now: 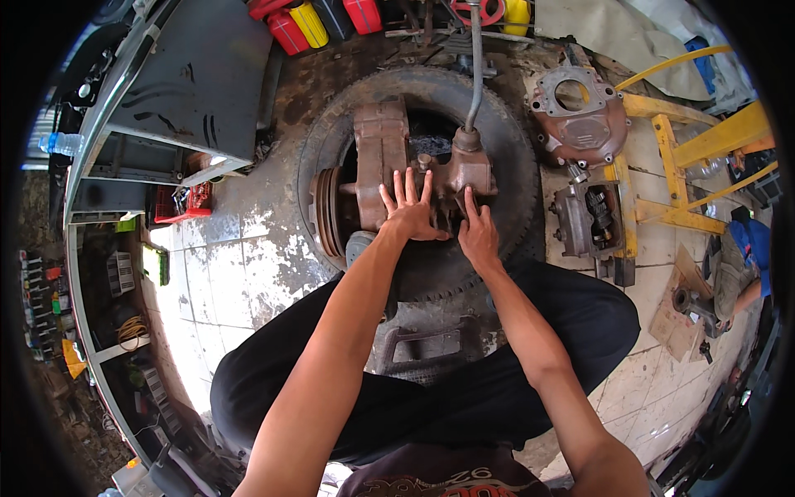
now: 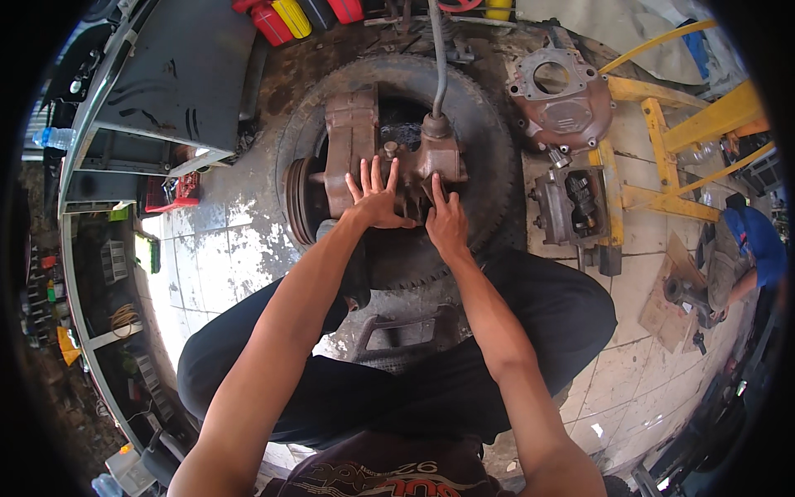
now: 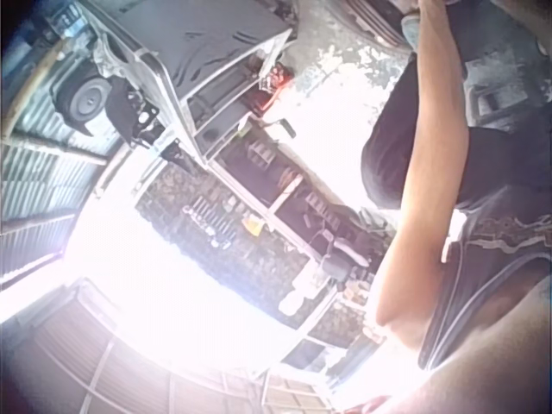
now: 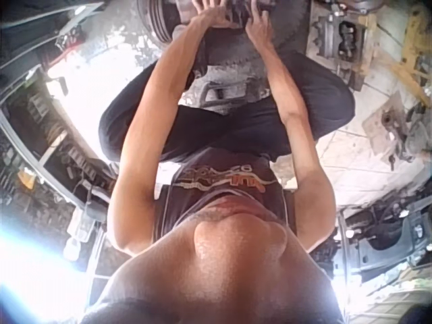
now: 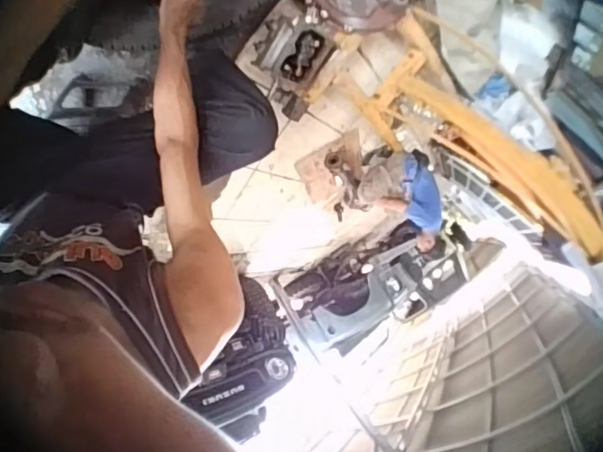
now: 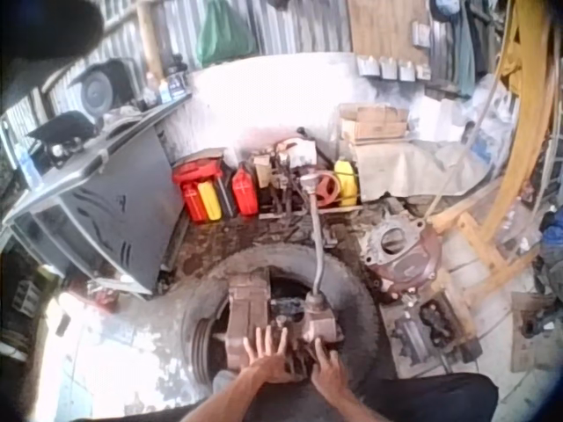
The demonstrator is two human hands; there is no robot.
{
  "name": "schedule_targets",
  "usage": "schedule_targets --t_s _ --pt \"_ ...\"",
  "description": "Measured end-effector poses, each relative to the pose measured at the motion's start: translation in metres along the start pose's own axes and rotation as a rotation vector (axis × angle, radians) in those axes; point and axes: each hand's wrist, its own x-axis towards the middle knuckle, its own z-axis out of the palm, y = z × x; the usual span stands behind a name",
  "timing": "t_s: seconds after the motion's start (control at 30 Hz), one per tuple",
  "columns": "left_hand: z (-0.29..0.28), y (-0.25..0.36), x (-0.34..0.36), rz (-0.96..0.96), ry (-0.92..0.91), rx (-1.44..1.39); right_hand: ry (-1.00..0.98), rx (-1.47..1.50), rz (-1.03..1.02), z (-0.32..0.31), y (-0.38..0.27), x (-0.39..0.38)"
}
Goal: The person sits on the floor and uses both hands to manipulate a rusty mechanical component resting on a tire. They repeatedly press, wiggle, and adjust a central joint or linkage on the part, seemingly testing its movement or fit.
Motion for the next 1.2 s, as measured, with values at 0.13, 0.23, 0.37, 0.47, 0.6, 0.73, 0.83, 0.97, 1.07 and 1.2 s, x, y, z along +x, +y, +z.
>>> schedule_targets --t_s 0.13,0.23,0.37,0.47,0.6,0.73,0.83,0.97,1.07,1.2 --pt "-0.001 -0.003 0.001 -0.003 0.021 0.004 -0.037 -0.002 0.074 -0.007 -0.016 0.015" --pt "0.010 -0.001 -0.002 0.016 0.011 0.000 -0.043 -0.049 0.059 0.000 -0.003 -0.003" --pt "-0.001 0.000 0.000 -0.019 0.000 0.003 -0.143 -0.086 0.120 -0.003 -0.008 -0.001" --pt "-0.001 -0.002 -0.001 -0.027 0.005 0.008 -0.100 -0.010 0.082 -0.009 -0.011 0.009" --pt "0.001 0.001 -0.001 -0.044 -0.011 0.007 -0.142 -0.080 0.098 -0.012 -0.009 0.013" --pt "0.000 0.003 0.000 -0.030 -0.022 0.002 -0.208 -0.082 0.201 -0.002 -0.012 -0.006" --pt "-0.004 -0.001 0.000 -0.026 0.010 0.007 -0.075 0.030 0.089 -0.007 -0.008 0.013" --pt "0.002 -0.002 -0.003 -0.031 -0.014 0.007 -0.216 -0.125 0.128 -0.006 -0.014 -0.002" --pt "-0.003 0.001 0.000 -0.020 -0.002 -0.001 -0.103 -0.041 0.187 -0.010 -0.005 0.008" --pt "-0.004 0.003 -0.002 -0.046 -0.020 -0.006 -0.173 -0.083 0.196 -0.010 -0.010 0.005"
